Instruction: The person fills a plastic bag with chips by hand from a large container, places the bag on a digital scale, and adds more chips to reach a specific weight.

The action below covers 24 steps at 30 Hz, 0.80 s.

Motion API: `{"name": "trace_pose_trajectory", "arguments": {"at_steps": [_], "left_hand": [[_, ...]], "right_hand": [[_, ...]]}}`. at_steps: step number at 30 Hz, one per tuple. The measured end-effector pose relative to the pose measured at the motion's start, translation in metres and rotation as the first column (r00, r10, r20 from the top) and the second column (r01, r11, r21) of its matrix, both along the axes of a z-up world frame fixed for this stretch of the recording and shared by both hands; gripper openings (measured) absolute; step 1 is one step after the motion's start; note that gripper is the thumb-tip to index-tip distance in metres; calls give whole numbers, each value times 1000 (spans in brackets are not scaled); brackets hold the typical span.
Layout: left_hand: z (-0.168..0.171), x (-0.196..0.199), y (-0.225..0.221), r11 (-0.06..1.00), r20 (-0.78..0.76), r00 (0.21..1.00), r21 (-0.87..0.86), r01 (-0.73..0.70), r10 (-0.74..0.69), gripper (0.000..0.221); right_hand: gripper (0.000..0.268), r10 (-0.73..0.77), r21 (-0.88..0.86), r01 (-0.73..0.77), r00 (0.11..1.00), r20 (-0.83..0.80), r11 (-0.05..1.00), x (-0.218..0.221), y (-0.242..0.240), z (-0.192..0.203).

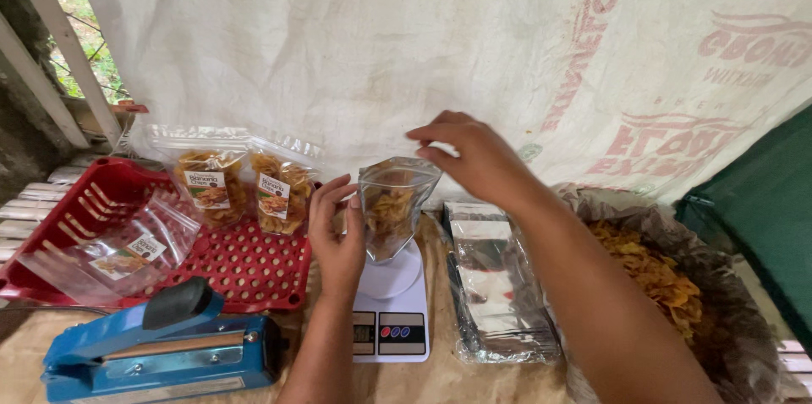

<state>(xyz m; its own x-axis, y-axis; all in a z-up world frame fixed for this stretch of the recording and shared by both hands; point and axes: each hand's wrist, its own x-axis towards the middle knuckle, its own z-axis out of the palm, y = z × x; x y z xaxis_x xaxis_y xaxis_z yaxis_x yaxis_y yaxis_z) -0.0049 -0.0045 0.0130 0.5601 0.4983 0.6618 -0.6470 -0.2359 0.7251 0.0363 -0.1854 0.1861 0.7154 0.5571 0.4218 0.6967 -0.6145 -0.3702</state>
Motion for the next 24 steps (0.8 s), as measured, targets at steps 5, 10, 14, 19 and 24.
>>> {"name": "trace_pose_trajectory", "arguments": {"at_steps": [5,10,14,19,24], "left_hand": [[-4,-1,3,999,42,999,24,-22,21,15],[-6,-4,1,999,53,998,22,-23,21,15],[-5,-2,-2,1000,46,999,18,-18,17,13],[-8,-1,-3,1000,48,999,22,2,-3,13],[-7,0,-3,1000,26,1000,-6,11,-11,14]], "right_hand": [[23,-250,93,251,968,-14,964,32,-126,-33],[32,-587,-582,391,787,-190,713,73,-290,-158],[28,-633,-633,418,759,-152,652,67,-340,-254],[24,-783,-618,606,621,-25,500,49,-329,-260],[35,-676,-284,615,642,-362,736,32,-298,-189]]}}
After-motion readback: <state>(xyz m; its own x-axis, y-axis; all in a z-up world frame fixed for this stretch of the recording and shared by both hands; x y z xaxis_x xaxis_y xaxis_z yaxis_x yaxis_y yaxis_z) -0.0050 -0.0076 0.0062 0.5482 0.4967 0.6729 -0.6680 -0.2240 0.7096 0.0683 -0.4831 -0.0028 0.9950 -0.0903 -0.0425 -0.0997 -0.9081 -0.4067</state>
